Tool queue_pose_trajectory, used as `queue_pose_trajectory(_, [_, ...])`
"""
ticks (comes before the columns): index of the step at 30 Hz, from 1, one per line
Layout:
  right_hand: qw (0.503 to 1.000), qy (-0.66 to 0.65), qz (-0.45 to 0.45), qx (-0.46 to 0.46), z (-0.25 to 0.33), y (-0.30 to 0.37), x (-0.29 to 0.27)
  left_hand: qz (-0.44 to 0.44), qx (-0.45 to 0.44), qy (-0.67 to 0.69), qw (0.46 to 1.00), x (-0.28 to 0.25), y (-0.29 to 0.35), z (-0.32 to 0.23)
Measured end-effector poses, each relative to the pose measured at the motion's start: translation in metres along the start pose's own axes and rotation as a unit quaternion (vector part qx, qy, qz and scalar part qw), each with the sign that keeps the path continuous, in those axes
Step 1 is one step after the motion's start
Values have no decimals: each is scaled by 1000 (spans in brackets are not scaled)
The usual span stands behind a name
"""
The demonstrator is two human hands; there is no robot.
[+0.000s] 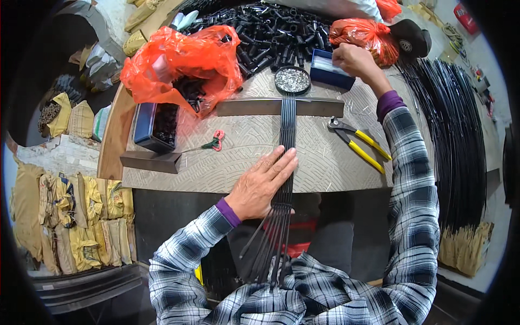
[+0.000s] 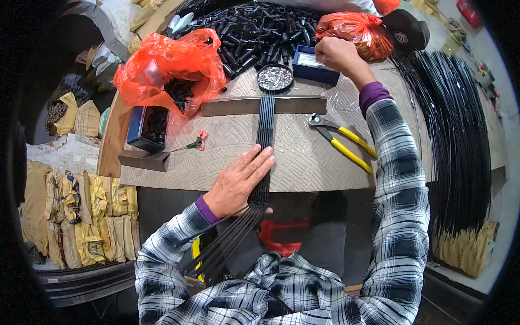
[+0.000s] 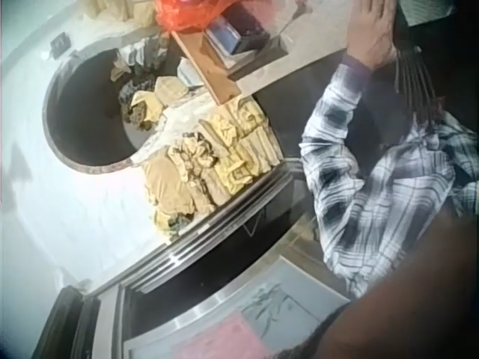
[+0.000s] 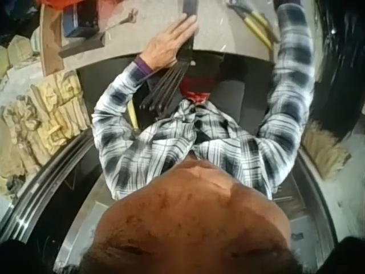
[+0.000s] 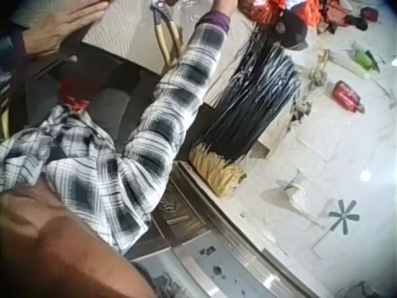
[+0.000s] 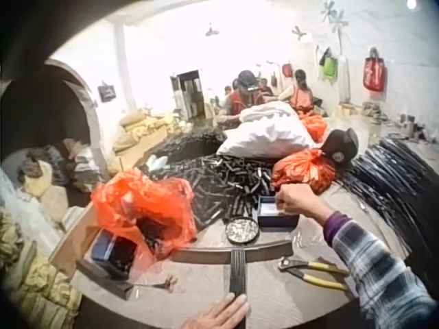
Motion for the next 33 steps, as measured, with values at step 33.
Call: queue_pose_trajectory(33, [978, -159, -105, -80, 80, 71, -14, -1, -8, -9, 1000, 4, -1, -3])
Point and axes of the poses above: each hand's wrist, its own y-axis away from the middle knuckle, its own x-axis out of the palm, z = x × y, the point moved 6 cm from there along -y, towards the middle knuckle, and after that the axes turned 15 degrees about -z, right-handed, at the moved point
